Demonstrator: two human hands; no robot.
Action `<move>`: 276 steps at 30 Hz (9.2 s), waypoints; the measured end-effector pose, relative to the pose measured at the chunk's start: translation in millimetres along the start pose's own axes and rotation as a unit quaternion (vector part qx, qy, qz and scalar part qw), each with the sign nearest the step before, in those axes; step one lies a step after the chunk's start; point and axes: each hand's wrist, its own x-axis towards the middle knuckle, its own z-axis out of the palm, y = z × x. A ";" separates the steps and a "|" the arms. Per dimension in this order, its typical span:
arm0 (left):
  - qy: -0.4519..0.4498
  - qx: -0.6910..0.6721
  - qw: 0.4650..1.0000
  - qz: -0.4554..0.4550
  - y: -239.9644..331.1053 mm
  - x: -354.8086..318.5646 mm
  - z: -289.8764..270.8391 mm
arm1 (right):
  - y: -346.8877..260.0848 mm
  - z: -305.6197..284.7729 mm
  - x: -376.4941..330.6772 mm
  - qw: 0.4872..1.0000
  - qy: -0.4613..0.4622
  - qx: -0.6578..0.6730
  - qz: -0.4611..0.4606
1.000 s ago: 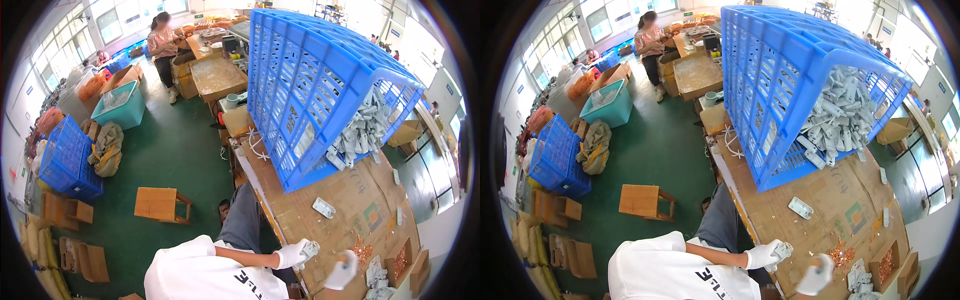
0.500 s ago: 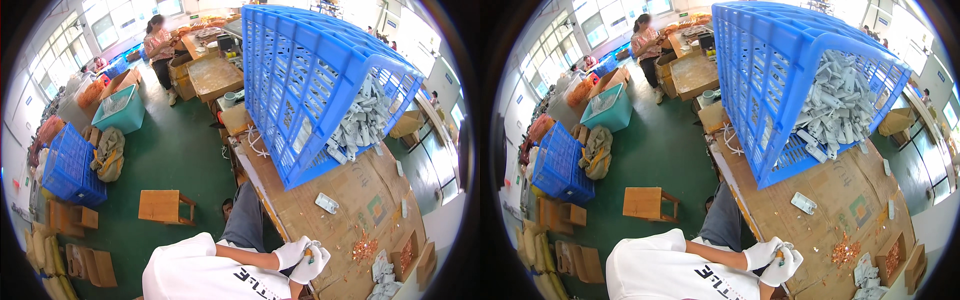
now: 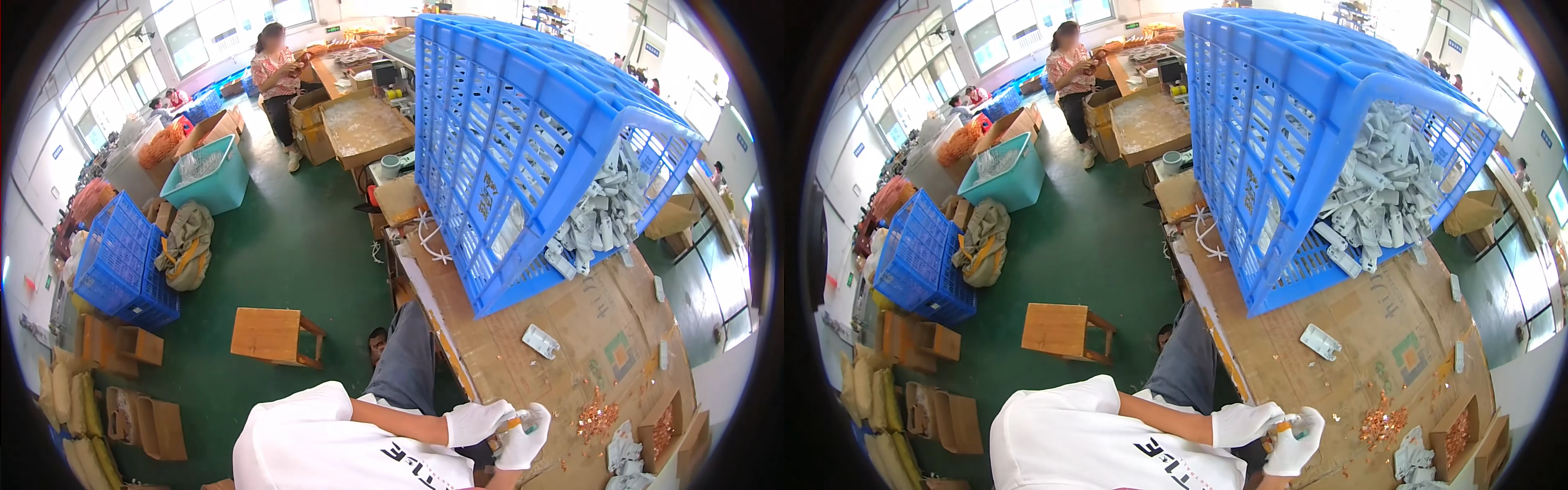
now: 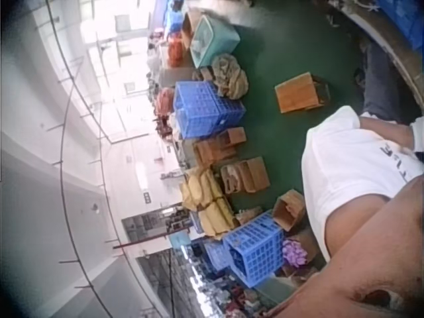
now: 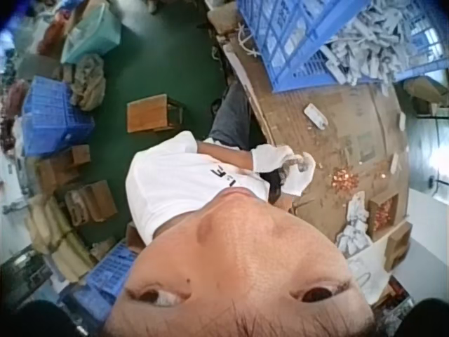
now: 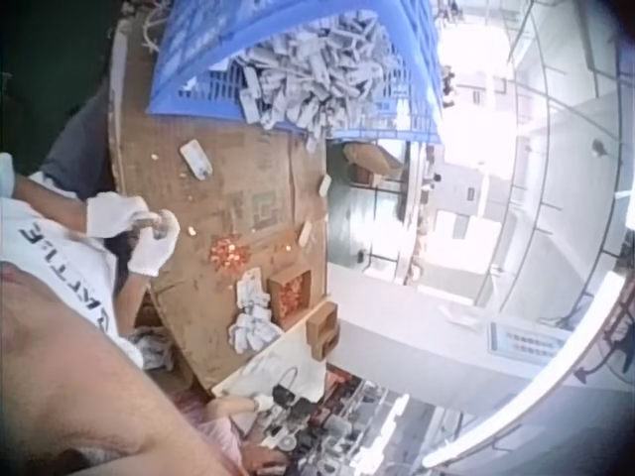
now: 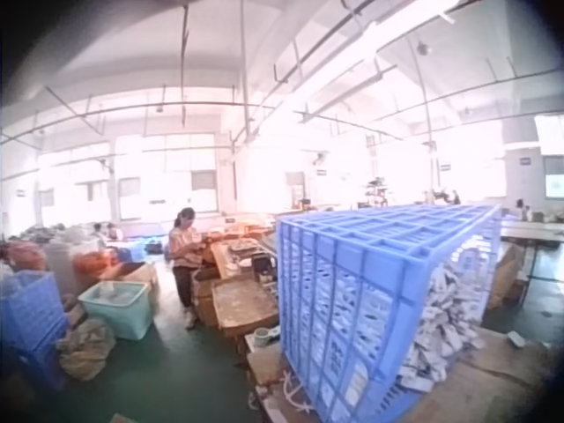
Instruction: The person assembles small electronic components by applying a sealant or adhesive with a manual applicator to plastic parts and copper contacts, then fitting them together into an electronic housing.
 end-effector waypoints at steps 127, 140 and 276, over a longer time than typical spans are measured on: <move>-0.397 -0.243 0.878 -0.107 47.1 -22.3 -45.7 | -72.7 -15.2 -86.9 0.867 -0.316 -0.052 -0.382; -0.422 -0.525 0.706 -0.217 79.8 71.0 84.6 | -15.6 -83.2 -80.6 0.700 0.194 -0.661 -0.190; -0.326 -0.267 0.876 -0.236 60.3 -17.3 -59.7 | -63.4 -20.4 -87.5 0.897 -0.299 0.038 -0.322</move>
